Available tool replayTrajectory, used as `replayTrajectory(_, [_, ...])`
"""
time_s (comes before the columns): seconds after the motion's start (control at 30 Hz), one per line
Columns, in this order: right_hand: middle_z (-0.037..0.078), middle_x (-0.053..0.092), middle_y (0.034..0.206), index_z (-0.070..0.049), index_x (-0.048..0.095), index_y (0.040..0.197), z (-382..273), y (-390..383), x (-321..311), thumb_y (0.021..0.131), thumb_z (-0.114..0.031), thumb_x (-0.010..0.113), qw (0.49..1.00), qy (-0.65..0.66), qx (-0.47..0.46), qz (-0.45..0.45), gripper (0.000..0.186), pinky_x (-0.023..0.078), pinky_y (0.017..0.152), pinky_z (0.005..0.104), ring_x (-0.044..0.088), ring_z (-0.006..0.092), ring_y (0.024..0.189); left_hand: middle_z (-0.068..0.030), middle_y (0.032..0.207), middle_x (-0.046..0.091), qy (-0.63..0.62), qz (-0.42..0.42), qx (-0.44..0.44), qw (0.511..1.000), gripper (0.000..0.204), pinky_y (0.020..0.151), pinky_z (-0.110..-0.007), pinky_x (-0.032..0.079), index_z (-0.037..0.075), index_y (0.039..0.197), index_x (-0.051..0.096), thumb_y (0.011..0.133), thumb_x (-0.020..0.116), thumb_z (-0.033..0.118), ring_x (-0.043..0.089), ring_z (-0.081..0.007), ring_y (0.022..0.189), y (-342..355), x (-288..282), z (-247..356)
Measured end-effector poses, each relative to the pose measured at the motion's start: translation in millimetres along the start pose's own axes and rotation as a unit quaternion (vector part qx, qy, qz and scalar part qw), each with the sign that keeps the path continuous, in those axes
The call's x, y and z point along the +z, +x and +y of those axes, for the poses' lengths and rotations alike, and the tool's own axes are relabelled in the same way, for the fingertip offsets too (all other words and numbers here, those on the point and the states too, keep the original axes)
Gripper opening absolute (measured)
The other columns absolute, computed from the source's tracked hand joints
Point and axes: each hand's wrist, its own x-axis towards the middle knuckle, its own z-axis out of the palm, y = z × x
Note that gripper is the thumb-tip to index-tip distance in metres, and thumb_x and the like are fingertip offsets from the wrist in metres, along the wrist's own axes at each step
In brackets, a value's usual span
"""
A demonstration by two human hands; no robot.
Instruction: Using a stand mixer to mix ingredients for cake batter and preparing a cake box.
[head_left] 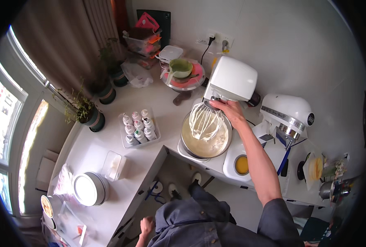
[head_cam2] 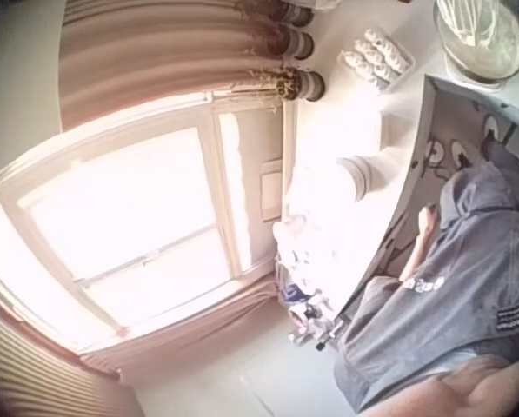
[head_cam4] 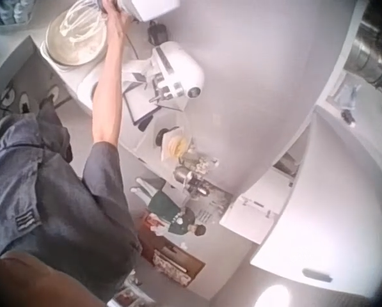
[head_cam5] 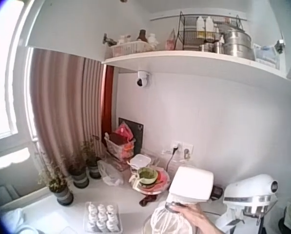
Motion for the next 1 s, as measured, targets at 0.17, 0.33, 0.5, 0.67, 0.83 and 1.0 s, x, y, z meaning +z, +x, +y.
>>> replayTrajectory(0.17, [0.003,0.074,0.091,0.004,0.075,0.101,1.2,-2.6,18.8,0.083,-0.019,0.082,0.995,-0.017,0.024,0.094,0.030,0.052,0.074,0.0248,0.066,0.0088,0.079,-0.0206,0.087,0.074,-0.031,-0.038,-0.109,0.993,0.027,0.081,-0.042,0.058,0.004,0.098,0.077,0.080,0.063,0.018,0.074,-0.0347,0.088,-27.1,57.3,-93.8])
replayTrajectory(0.33, [0.004,0.074,0.083,0.005,0.076,0.091,-0.5,-9.8,37.3,0.083,-0.023,0.080,0.980,-0.051,-0.059,0.182,0.029,0.049,0.068,0.0259,0.063,0.0084,0.073,-0.0153,0.080,0.076,-0.082,-0.031,-0.088,0.992,0.031,0.077,-0.037,0.059,-0.002,0.104,0.076,0.083,0.061,0.015,0.076,-0.0271,0.079,-1.6,-11.6,-11.2])
replayTrajectory(0.5, [0.020,0.071,0.076,0.002,0.072,0.085,24.0,-24.2,43.4,0.079,-0.041,0.072,0.920,-0.351,-0.001,0.176,0.044,0.053,0.070,0.0430,0.070,0.0354,0.074,-0.0162,0.079,0.076,-0.201,-0.003,-0.045,0.979,0.035,0.075,-0.032,0.059,-0.005,0.114,0.071,0.091,0.051,0.013,0.076,-0.0215,0.076,46.5,-39.6,37.2])
replayTrajectory(0.67, [0.020,0.070,0.074,0.001,0.066,0.086,31.4,-59.1,33.6,0.084,-0.034,0.070,0.921,-0.369,-0.060,0.108,0.036,0.054,0.068,0.0450,0.070,0.0382,0.072,-0.0147,0.082,0.076,-0.222,-0.008,-0.020,0.975,0.036,0.077,-0.033,0.059,-0.004,0.114,0.071,0.091,0.051,0.013,0.076,-0.0227,0.080,51.0,-42.4,55.7])
replayTrajectory(0.83, [0.019,0.070,0.072,0.001,0.062,0.086,29.2,-88.2,2.9,0.095,-0.024,0.064,0.894,-0.351,-0.131,0.244,0.027,0.052,0.062,0.0411,0.069,0.0311,0.065,-0.0137,0.085,0.077,-0.112,-0.053,-0.057,0.991,0.035,0.087,-0.034,0.057,0.000,0.109,0.075,0.086,0.055,0.016,0.075,-0.0251,0.090,42.4,-19.6,11.6])
replayTrajectory(1.0, [0.008,0.057,0.064,0.002,0.055,0.085,7.2,-111.0,-8.6,0.100,-0.019,0.058,0.918,-0.239,-0.086,0.304,0.027,0.041,0.056,0.0331,0.048,0.0125,0.058,-0.0142,0.082,0.077,-0.110,-0.075,-0.103,0.986,0.034,0.082,-0.035,0.059,0.000,0.109,0.075,0.086,0.056,0.015,0.076,-0.0241,0.085,32.9,-8.6,-28.4])
